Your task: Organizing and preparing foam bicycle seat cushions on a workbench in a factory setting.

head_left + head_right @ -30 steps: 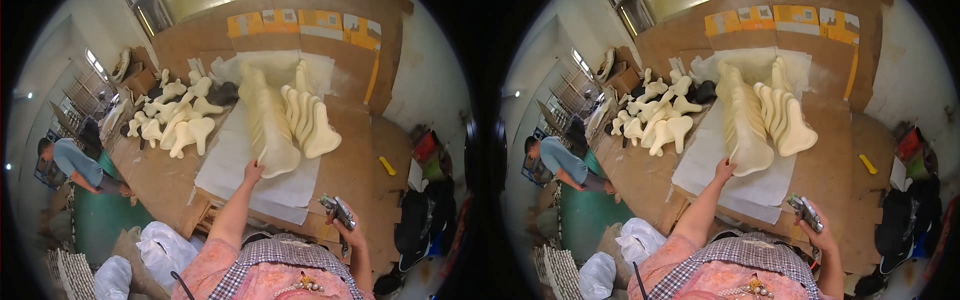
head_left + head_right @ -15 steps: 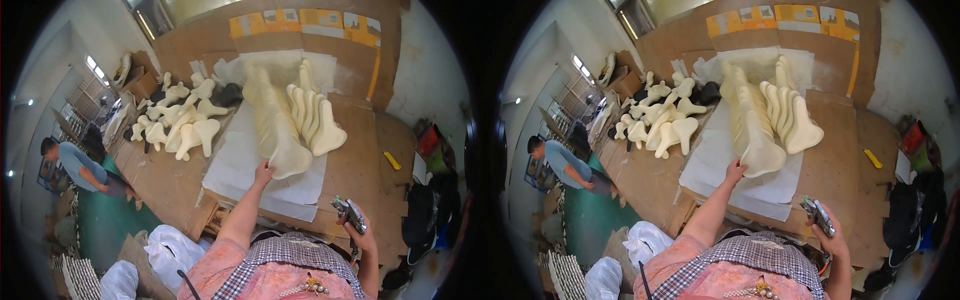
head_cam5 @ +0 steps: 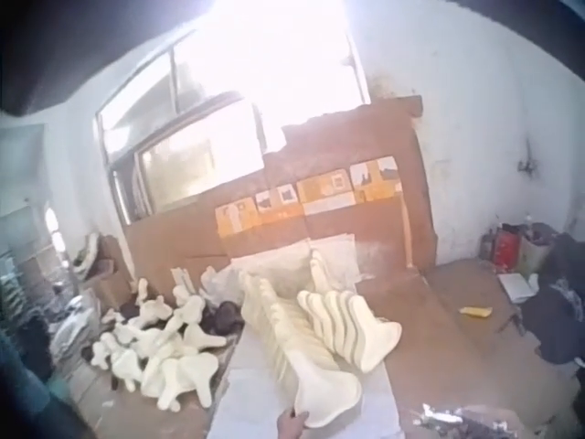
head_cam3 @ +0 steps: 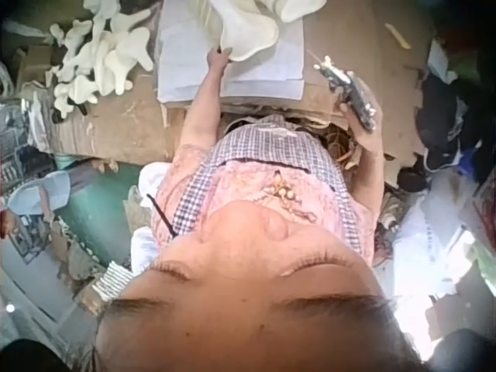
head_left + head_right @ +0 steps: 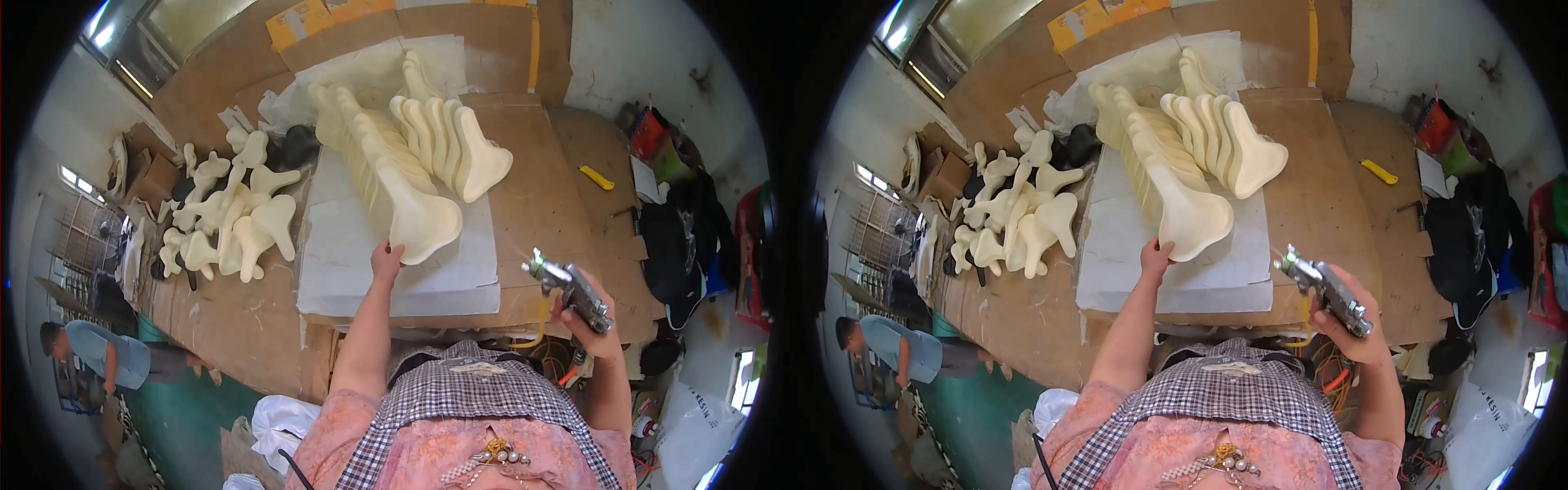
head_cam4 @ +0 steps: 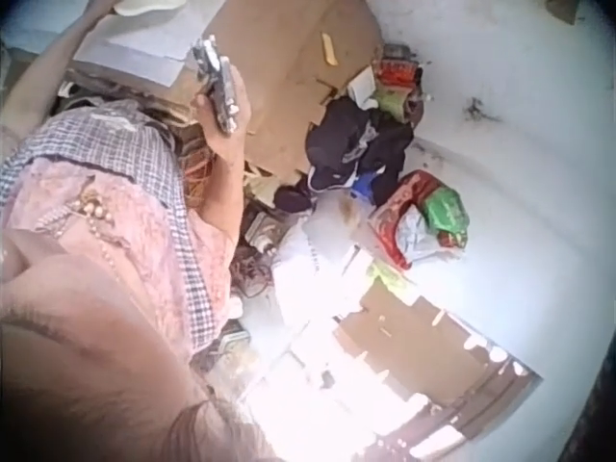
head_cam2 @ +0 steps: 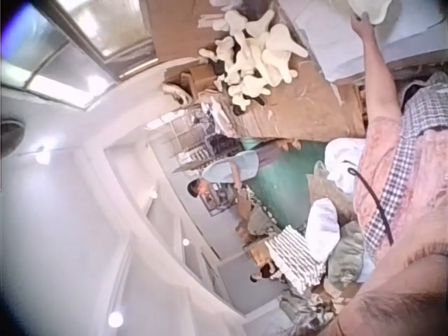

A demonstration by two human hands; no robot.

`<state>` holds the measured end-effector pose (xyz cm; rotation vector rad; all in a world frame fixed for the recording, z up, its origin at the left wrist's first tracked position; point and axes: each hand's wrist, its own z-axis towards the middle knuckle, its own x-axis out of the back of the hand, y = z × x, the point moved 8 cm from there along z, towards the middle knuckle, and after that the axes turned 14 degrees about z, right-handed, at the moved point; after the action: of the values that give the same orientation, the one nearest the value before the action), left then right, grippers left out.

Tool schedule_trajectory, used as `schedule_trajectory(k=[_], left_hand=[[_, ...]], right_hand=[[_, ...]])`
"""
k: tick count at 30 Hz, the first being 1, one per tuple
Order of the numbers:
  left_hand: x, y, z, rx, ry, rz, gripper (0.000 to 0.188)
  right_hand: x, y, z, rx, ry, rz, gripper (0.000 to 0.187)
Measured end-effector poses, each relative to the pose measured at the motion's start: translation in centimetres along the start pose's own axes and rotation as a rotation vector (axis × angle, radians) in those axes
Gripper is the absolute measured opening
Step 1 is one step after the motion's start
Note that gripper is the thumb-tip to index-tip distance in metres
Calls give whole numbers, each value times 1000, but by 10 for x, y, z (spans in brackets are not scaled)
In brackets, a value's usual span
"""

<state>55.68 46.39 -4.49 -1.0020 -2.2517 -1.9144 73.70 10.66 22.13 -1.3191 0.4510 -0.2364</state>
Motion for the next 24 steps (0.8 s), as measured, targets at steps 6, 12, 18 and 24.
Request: schedule_trajectory(k=[6, 12, 18, 24], left_hand=[[44, 0, 3, 16, -39, 95, 32], [147, 45, 43, -148, 89, -701, 37], [72, 4, 107, -180, 141, 187, 54], [44, 37, 102, -285, 169, 605, 29]], right_hand=[[4, 36, -15, -227, -39, -28, 54], [-9, 47, 0, -218, -11, -72, 53], [-41, 3, 27, 31, 36, 77, 56], [-44, 56, 18, -200, 23, -154, 51]])
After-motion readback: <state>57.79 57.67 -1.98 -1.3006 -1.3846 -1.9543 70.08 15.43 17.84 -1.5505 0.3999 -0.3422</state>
